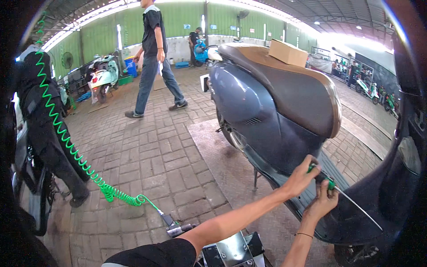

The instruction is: The person uses a screwdriver to remove or install screws on the front panel of a blue scooter and then selects tools including pliers and sockets from a blue metal toolbox.

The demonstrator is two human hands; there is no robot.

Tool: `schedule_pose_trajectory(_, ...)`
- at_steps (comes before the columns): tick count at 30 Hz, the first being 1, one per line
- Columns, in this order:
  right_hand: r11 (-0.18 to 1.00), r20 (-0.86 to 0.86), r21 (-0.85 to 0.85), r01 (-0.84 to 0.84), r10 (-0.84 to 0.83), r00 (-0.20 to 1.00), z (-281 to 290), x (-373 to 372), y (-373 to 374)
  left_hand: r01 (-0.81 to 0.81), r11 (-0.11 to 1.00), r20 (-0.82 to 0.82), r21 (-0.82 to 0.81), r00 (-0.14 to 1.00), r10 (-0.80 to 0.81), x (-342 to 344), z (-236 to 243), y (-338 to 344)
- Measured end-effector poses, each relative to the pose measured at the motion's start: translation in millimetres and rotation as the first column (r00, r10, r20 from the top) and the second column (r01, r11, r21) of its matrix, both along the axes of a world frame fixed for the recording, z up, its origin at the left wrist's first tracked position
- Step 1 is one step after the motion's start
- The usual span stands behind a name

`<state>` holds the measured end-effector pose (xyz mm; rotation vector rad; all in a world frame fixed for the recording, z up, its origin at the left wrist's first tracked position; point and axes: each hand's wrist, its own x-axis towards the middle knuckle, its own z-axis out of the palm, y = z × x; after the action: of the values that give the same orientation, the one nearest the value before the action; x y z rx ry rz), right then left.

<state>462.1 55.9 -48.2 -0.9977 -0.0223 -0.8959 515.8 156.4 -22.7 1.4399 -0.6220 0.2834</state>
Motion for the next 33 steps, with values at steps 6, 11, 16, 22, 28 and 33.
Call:
schedule_pose_trajectory(6,0.991,0.032,-0.075,-0.111,0.114,0.993,0.7,1.6,-16.5,0.08,0.989,0.08,-0.127,0.994,-0.07,11.9,-11.4,-8.3)
schedule_pose_trajectory(11,0.988,0.111,-0.092,-0.126,0.136,0.984,10.9,-4.1,-9.1,0.202,0.97,-0.222,0.139,0.96,-0.168,20.4,9.8,9.8)
schedule_pose_trajectory(16,0.973,-0.134,-0.14,0.182,-0.201,0.97,12.1,-1.6,-11.6,0.0,0.981,-0.027,-0.192,1.0,-0.005,-3.8,3.0,-11.0)
schedule_pose_trajectory(22,0.983,-0.031,-0.183,-0.02,0.015,0.999,18.3,-13.8,-13.7,0.065,0.991,-0.004,-0.121,0.998,-0.066,9.6,6.6,-7.0)
schedule_pose_trajectory(28,0.971,0.101,-0.22,-0.099,0.123,0.987,11.0,0.1,-26.5,0.05,0.999,-0.21,0.014,0.977,-0.046,14.0,21.3,-3.7)
schedule_pose_trajectory(33,0.985,-0.057,-0.172,0.01,-0.02,0.998,3.4,9.5,-40.0,0.052,0.97,0.05,-0.237,0.998,-0.042,-4.0,23.8,3.8)
